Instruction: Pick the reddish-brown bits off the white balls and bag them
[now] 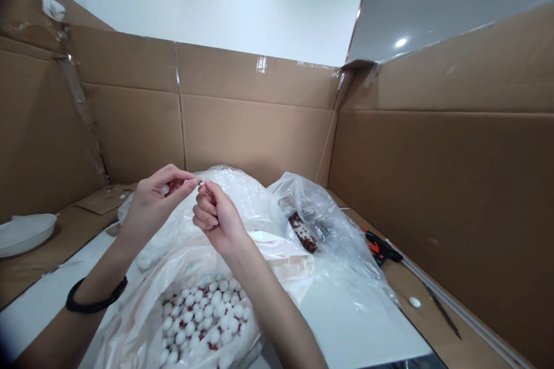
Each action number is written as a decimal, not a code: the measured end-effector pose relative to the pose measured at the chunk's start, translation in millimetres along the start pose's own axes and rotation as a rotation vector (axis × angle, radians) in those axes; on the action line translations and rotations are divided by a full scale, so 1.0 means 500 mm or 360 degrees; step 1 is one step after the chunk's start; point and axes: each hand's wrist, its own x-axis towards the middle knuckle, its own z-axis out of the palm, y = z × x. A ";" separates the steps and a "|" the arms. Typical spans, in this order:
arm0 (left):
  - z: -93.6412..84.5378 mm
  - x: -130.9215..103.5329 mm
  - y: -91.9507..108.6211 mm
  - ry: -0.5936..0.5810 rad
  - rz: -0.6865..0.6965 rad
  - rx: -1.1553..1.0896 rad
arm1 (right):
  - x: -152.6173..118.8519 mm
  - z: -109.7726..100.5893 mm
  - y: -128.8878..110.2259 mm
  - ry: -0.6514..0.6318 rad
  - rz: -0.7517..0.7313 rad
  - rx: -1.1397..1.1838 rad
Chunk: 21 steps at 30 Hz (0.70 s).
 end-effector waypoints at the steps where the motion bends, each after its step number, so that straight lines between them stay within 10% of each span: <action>1: 0.000 0.001 0.000 -0.0019 -0.0028 -0.0036 | -0.002 0.002 0.001 -0.0038 -0.0046 -0.0105; 10: 0.000 -0.001 0.001 -0.0083 -0.0267 -0.0453 | -0.014 0.017 0.019 -0.0115 -0.0424 -0.0546; 17: -0.015 0.000 0.040 -0.0249 -0.0804 -0.2190 | -0.016 0.014 0.011 -0.0093 -0.0467 -0.0607; 21: -0.013 -0.009 0.056 -0.0145 -0.0862 -0.2378 | -0.017 0.015 0.015 -0.0128 -0.0589 -0.0775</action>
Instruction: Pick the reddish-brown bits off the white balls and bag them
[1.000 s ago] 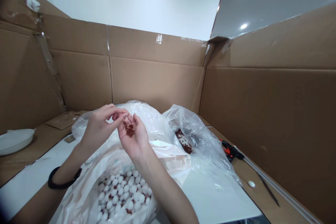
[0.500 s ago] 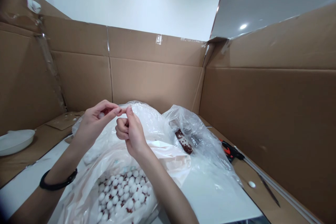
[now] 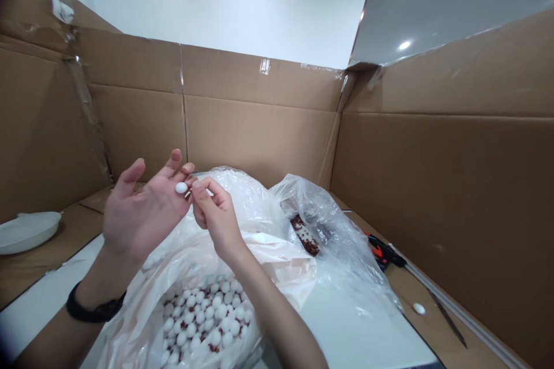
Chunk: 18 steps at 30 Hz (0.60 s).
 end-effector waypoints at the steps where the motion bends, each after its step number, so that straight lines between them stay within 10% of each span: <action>1: 0.001 -0.002 -0.003 0.0009 0.0014 0.0020 | -0.001 0.002 0.002 -0.0010 -0.0043 -0.0046; 18: -0.004 -0.003 -0.042 -0.0104 0.0216 0.0644 | 0.000 -0.005 -0.003 -0.0008 -0.0092 -0.0152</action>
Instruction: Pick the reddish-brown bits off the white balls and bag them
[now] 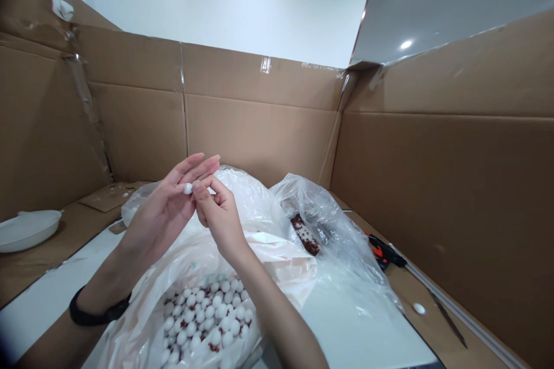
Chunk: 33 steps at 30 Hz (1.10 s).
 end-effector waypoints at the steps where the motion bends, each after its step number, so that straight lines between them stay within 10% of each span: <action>1: -0.001 0.001 -0.001 -0.0004 0.0017 0.0009 | -0.001 0.001 -0.003 -0.0006 0.0010 -0.0022; 33: 0.013 -0.023 -0.006 0.0061 0.0135 0.0131 | -0.011 0.010 -0.007 0.0048 -0.0161 -0.0387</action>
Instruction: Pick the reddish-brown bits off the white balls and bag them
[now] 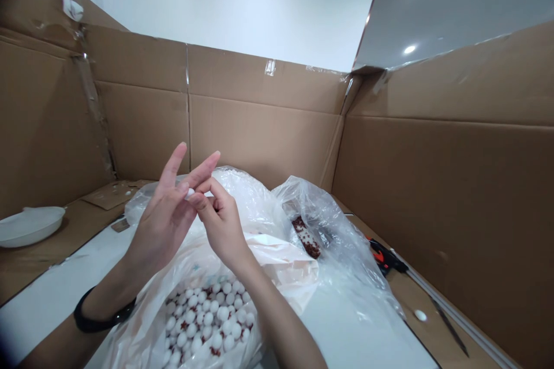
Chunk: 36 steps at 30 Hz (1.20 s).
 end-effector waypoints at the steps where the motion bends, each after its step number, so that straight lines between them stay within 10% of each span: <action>1: 0.000 -0.001 0.000 0.0001 0.0003 -0.0003 | -0.001 0.000 0.000 0.0003 -0.0005 -0.0003; 23: 0.003 -0.001 0.010 -0.0078 0.0212 0.0025 | -0.007 -0.014 0.001 0.0060 -0.0204 -0.0136; 36: 0.014 -0.013 0.033 -0.0146 0.0087 -0.0166 | -0.012 -0.021 0.013 -0.0046 -0.0792 -0.0719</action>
